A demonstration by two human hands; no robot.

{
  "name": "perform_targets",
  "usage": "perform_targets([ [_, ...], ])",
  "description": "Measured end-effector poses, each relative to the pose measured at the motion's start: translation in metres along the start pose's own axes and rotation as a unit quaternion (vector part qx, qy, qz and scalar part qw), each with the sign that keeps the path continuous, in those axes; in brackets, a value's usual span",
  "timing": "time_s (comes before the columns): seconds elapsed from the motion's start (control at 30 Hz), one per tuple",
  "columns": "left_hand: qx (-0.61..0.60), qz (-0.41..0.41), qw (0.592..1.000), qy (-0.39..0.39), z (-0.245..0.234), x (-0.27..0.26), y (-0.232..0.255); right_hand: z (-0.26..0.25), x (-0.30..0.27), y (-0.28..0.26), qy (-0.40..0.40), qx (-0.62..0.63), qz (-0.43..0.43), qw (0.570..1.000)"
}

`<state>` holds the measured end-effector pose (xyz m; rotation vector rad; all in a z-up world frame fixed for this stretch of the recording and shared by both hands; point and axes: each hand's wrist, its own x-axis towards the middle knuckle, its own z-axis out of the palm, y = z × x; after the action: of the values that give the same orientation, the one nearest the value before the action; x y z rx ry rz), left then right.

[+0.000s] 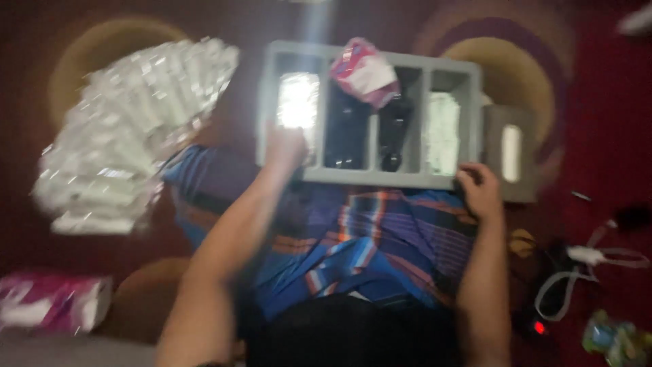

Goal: Manually inserting individual plastic spoons into plastic sleeves and organizing them into a partitioned tray.

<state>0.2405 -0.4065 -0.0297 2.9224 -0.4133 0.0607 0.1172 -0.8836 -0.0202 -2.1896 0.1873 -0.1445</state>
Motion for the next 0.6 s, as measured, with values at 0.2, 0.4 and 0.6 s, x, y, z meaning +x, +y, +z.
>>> perform_targets([
  [0.2, 0.067, 0.035, 0.997, -0.008, 0.024, -0.004, -0.006, 0.009, -0.004, -0.008, 0.013, 0.031, 0.026, 0.999],
  [0.4, -0.005, -0.006, 0.997, -0.072, 0.002, 0.007, -0.004, 0.006, -0.003, -0.019, 0.027, 0.041, 0.053, 0.997],
  [0.6, -0.651, -0.329, 0.681, -0.065, -0.034, -0.002, 0.010, 0.002, -0.005, -0.018, 0.037, 0.048, 0.067, 0.996],
])
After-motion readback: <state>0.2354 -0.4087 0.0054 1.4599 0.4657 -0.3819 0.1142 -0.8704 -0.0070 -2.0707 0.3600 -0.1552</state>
